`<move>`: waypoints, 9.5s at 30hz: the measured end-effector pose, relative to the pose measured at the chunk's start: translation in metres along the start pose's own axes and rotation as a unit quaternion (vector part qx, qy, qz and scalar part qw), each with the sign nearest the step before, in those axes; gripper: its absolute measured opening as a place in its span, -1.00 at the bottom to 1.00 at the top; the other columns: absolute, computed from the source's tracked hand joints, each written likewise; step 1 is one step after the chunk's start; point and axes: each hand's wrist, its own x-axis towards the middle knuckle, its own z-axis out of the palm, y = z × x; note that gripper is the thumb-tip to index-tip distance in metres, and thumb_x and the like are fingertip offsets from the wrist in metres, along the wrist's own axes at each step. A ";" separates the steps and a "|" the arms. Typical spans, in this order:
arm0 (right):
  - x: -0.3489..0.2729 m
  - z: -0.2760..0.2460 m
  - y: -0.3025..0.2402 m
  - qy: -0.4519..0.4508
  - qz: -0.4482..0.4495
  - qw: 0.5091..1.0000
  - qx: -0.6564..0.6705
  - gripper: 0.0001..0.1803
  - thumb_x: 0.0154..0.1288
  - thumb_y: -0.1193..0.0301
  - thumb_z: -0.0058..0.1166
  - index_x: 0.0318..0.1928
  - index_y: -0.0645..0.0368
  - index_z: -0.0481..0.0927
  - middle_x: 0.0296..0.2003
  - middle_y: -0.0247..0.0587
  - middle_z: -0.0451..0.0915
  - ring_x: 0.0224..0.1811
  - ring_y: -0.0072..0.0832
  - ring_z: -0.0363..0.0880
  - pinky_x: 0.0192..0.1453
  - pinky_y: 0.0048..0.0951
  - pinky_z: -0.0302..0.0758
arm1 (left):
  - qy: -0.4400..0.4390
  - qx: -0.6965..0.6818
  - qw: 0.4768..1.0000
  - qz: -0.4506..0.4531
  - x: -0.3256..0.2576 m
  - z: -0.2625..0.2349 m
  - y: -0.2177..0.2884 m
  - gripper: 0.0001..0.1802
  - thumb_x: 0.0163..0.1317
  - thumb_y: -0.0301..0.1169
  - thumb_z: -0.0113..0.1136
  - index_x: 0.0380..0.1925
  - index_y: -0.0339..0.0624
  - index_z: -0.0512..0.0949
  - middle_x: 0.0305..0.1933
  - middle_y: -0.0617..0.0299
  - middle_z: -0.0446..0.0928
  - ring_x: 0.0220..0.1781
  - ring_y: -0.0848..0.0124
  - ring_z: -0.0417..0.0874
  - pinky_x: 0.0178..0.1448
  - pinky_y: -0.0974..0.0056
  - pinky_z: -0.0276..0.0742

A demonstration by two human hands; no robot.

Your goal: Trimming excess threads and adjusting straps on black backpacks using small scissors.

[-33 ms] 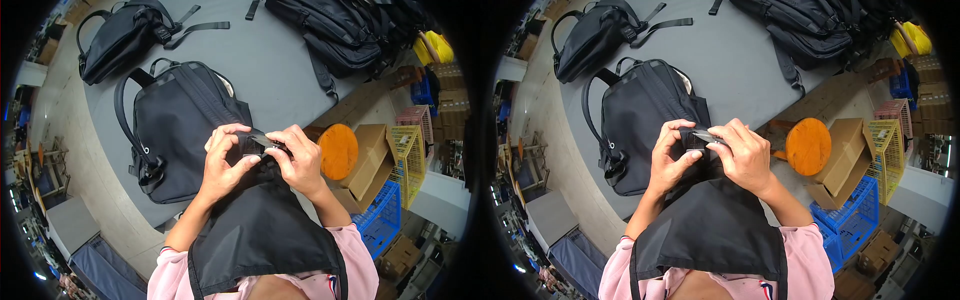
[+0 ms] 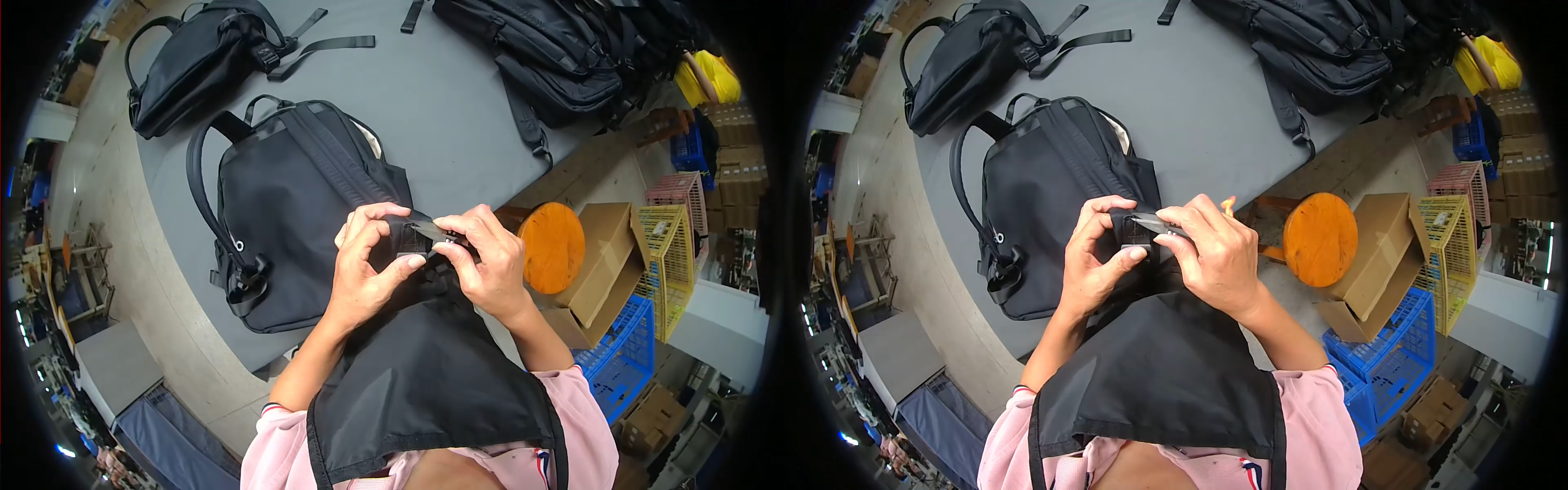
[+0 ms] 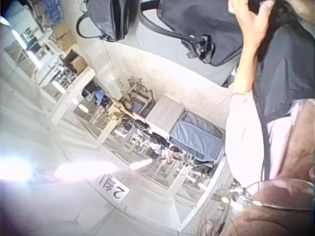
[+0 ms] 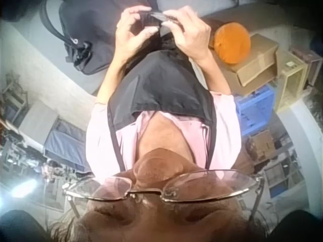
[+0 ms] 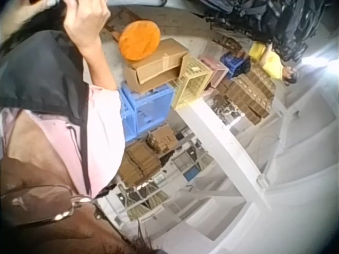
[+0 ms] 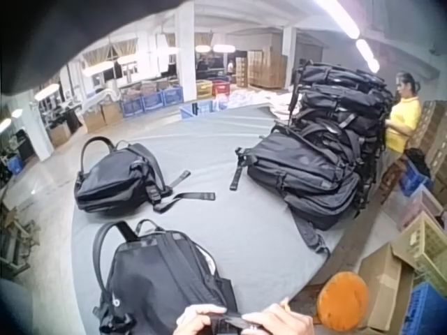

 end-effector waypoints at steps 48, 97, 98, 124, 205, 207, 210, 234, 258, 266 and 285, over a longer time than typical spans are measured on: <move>0.029 0.040 0.016 -0.357 0.370 0.681 0.522 -0.66 0.36 0.18 0.01 -0.17 0.25 0.55 -0.51 -0.42 0.48 -0.59 -0.72 0.36 -0.53 -0.71 0.30 | -0.120 -0.552 0.731 -0.384 -0.036 -0.009 0.013 -0.51 0.40 -0.18 -0.17 0.03 -0.44 0.40 -0.49 0.10 0.52 -0.57 0.50 0.42 -0.48 0.49 0.33; 0.039 0.001 0.001 -0.063 -0.161 0.985 0.016 -0.70 -0.11 0.58 0.25 -0.25 0.18 0.60 -0.49 -0.24 0.53 -0.57 -0.38 0.47 -0.44 -0.46 0.44 | -0.011 -0.034 0.998 -0.047 0.002 -0.027 0.016 -0.48 0.11 -0.01 0.24 -0.18 -0.25 0.49 -0.06 0.17 0.37 0.04 0.26 0.29 0.18 0.20 0.14; 0.037 0.001 0.000 -0.051 -0.163 0.985 0.009 -0.72 -0.09 0.54 0.25 -0.26 0.16 0.59 -0.49 -0.27 0.50 -0.56 -0.36 0.47 -0.46 -0.44 0.41 | -0.008 -0.032 0.998 -0.046 0.001 -0.026 0.014 -0.48 0.10 -0.01 0.24 -0.19 -0.25 0.49 -0.06 0.16 0.37 0.04 0.26 0.30 0.18 0.21 0.15; 0.033 0.008 0.004 -0.069 -0.130 0.988 0.055 -0.72 -0.08 0.51 0.27 -0.25 0.13 0.61 -0.48 -0.30 0.52 -0.56 -0.36 0.49 -0.47 -0.43 0.40 | 0.002 -0.051 0.997 -0.052 -0.002 -0.026 0.009 -0.54 0.06 -0.12 0.29 -0.22 -0.31 0.50 -0.06 0.15 0.39 0.03 0.25 0.31 0.18 0.19 0.17; 0.035 0.028 0.025 0.034 0.245 0.905 0.345 -0.67 0.22 0.39 0.17 -0.08 0.24 0.39 -0.35 -0.33 0.46 -0.37 -0.68 0.41 -0.25 -0.58 0.38 | -0.054 -0.049 0.983 -0.169 0.027 0.007 0.005 -0.73 0.38 -0.34 -0.09 -0.22 -0.33 0.51 -0.49 0.23 0.56 -0.58 0.47 0.46 -0.42 0.36 0.39; 0.036 0.037 0.030 0.105 0.131 0.954 0.249 -0.69 0.19 0.41 0.18 -0.11 0.25 0.42 -0.31 -0.25 0.46 -0.34 -0.57 0.49 -0.23 -0.54 0.44 | -0.048 -0.221 0.948 -0.222 0.029 0.006 0.001 -0.69 0.41 -0.29 -0.12 -0.14 -0.33 0.50 -0.43 0.25 0.56 -0.56 0.63 0.39 -0.46 0.51 0.32; 0.023 0.021 0.022 0.059 0.117 0.987 0.088 -0.74 0.13 0.47 0.19 -0.17 0.22 0.48 -0.33 -0.23 0.46 -0.38 -0.48 0.53 -0.33 -0.50 0.47 | -0.038 -0.291 0.922 -0.253 0.030 0.004 0.002 -0.67 0.42 -0.30 -0.13 -0.07 -0.35 0.48 -0.41 0.20 0.56 -0.56 0.63 0.40 -0.49 0.55 0.30; 0.012 0.016 0.024 0.060 -0.015 0.998 -0.019 -0.80 -0.02 0.51 0.24 -0.32 0.16 0.57 -0.49 -0.27 0.45 -0.58 -0.36 0.49 -0.51 -0.43 0.39 | -0.033 -0.280 0.922 -0.266 0.024 0.011 0.008 -0.66 0.42 -0.32 -0.11 0.01 -0.37 0.45 -0.44 0.21 0.55 -0.58 0.62 0.43 -0.53 0.55 0.33; -0.030 0.036 0.045 0.017 0.349 0.847 0.401 -0.85 0.20 0.51 0.15 -0.32 0.18 0.41 -0.46 -0.52 0.37 -0.45 -0.81 0.26 -0.35 -0.74 0.25 | -0.204 0.267 0.942 0.015 0.026 -0.039 -0.018 -0.57 -0.16 -0.53 0.31 -0.17 -0.09 0.57 0.08 0.29 0.46 0.16 0.22 0.36 0.28 0.15 0.10; -0.046 0.057 0.022 -0.042 0.386 0.791 0.472 -0.61 0.09 0.49 0.29 -0.18 0.21 0.33 -0.26 -0.34 0.35 -0.36 -0.73 0.36 -0.24 -0.68 0.37 | -0.237 0.180 0.949 0.101 0.066 -0.030 -0.056 -0.78 -0.06 -0.54 0.24 -0.33 -0.16 0.57 -0.32 0.21 0.60 -0.12 0.24 0.59 0.05 0.10 0.34; -0.040 0.010 0.076 0.257 0.361 0.804 0.398 -0.78 0.37 0.36 -0.03 -0.23 0.29 0.54 -0.66 -0.41 0.40 -0.77 -0.81 0.07 -0.72 -0.72 -0.02 | -0.533 0.045 0.842 0.074 0.040 -0.041 0.031 -0.32 0.19 -0.14 0.16 0.30 -0.02 0.23 0.41 0.08 0.11 0.51 0.18 -0.06 0.38 -0.33 -0.39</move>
